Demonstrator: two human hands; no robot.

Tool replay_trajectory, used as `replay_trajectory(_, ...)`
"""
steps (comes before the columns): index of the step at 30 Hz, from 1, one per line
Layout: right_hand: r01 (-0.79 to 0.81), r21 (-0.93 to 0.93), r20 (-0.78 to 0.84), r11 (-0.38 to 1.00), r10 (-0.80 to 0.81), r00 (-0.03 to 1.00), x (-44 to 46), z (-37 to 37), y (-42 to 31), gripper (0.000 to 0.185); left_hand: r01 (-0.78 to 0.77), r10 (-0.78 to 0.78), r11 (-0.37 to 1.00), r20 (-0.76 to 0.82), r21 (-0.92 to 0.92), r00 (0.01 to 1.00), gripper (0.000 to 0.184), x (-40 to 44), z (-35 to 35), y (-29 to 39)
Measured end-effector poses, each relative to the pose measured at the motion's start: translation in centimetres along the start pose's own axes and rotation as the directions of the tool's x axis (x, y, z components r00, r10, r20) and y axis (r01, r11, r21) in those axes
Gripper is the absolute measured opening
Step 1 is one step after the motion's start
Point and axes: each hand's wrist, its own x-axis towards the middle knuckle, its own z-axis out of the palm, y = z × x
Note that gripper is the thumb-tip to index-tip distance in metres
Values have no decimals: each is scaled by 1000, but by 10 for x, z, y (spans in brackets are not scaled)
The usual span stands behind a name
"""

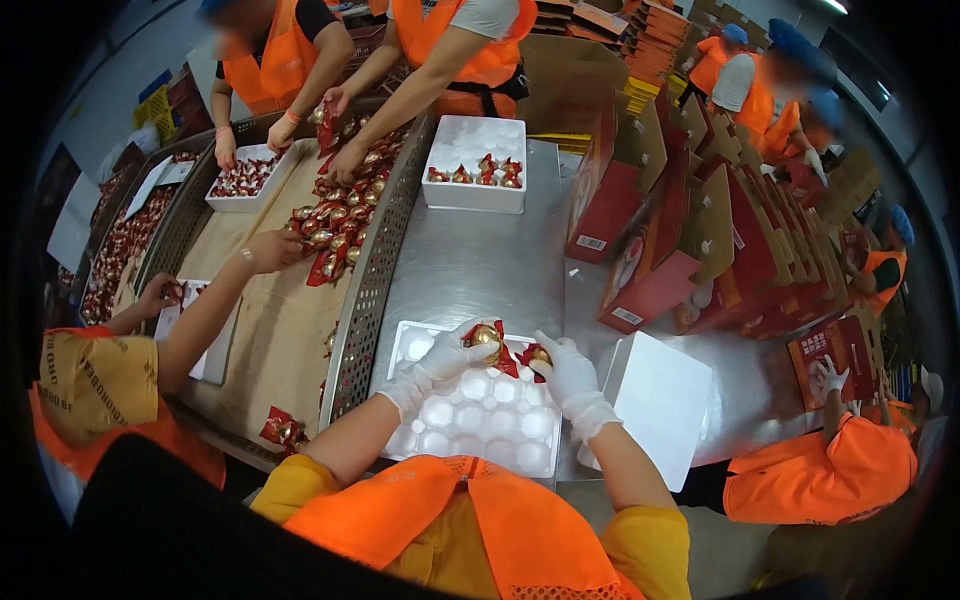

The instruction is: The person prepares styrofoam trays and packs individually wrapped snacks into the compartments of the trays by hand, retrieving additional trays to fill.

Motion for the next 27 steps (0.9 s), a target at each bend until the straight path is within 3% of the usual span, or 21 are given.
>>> replay_trajectory(5, 56, 19, 41, 998, -56, 998, 2, -1, 11, 45, 77, -69, 988, 69, -131, 995, 47, 4, -10, 0)
replay_trajectory(7, 261, -276, 12, 925, -268, 963, 9, 17, 21, 34, 87, -75, 986, 89, -141, 993, 48, 7, -15, -3)
replay_trajectory(10, 240, -311, 44, 920, -238, 970, 15, 19, 18, 25, 68, -56, 987, 86, -146, 995, 50, 8, -18, -8)
replay_trajectory(12, 232, -321, 76, 918, -219, 973, 20, 21, 21, 24, 63, -63, 998, 73, 1, 995, 56, 7, -20, -4)
replay_trajectory(16, 194, -358, 186, 913, -134, 973, 25, 12, 7, 27, 45, -43, 999, 125, -18, 991, 68, 3, -11, 0)
replay_trajectory(17, 185, -361, 178, 914, -128, 976, 28, 0, -1, 27, -30, 21, 995, 87, 99, 996, 75, 0, -5, 3)
replay_trajectory(18, 168, -283, 292, 944, -82, 953, 34, -14, -8, 31, -103, 93, 971, 54, 215, 994, 81, -1, 0, 7)
replay_trajectory(19, 140, -203, 407, 969, -47, 912, 36, -25, -17, 37, -18, 11, 986, 46, 167, 999, 92, -1, 2, 10)
replay_trajectory(20, 142, -205, 409, 968, -47, 911, 34, -32, -24, 37, -18, 11, 986, 45, 164, 999, 92, -2, 8, 22)
replay_trajectory(21, -47, 278, 364, 959, -60, 929, 30, -38, -31, 42, -15, -4, 960, 65, 280, 998, 95, -3, 13, 34)
replay_trajectory(22, -79, 397, 350, 914, -71, 934, 33, -34, -31, 46, -8, -27, 918, 82, 396, 996, 98, -4, 17, 40)
replay_trajectory(23, -107, 512, 335, 852, -83, 938, 35, -30, -32, 49, -3, -31, 918, 77, 397, 997, 98, -4, 21, 37)
replay_trajectory(24, -132, 617, 321, 776, -95, 942, 38, -26, -32, 53, -86, 44, 895, 105, 437, 994, 100, -1, 26, 36)
replay_trajectory(26, -171, 504, 375, 847, -36, 927, 43, -25, -31, 54, -173, 124, 864, 134, 472, 983, 103, 4, 25, 24)
replay_trajectory(27, -260, 585, 345, 769, 55, 937, 42, -24, -32, 51, -234, 204, 890, 119, 390, 972, 100, 5, 20, 5)
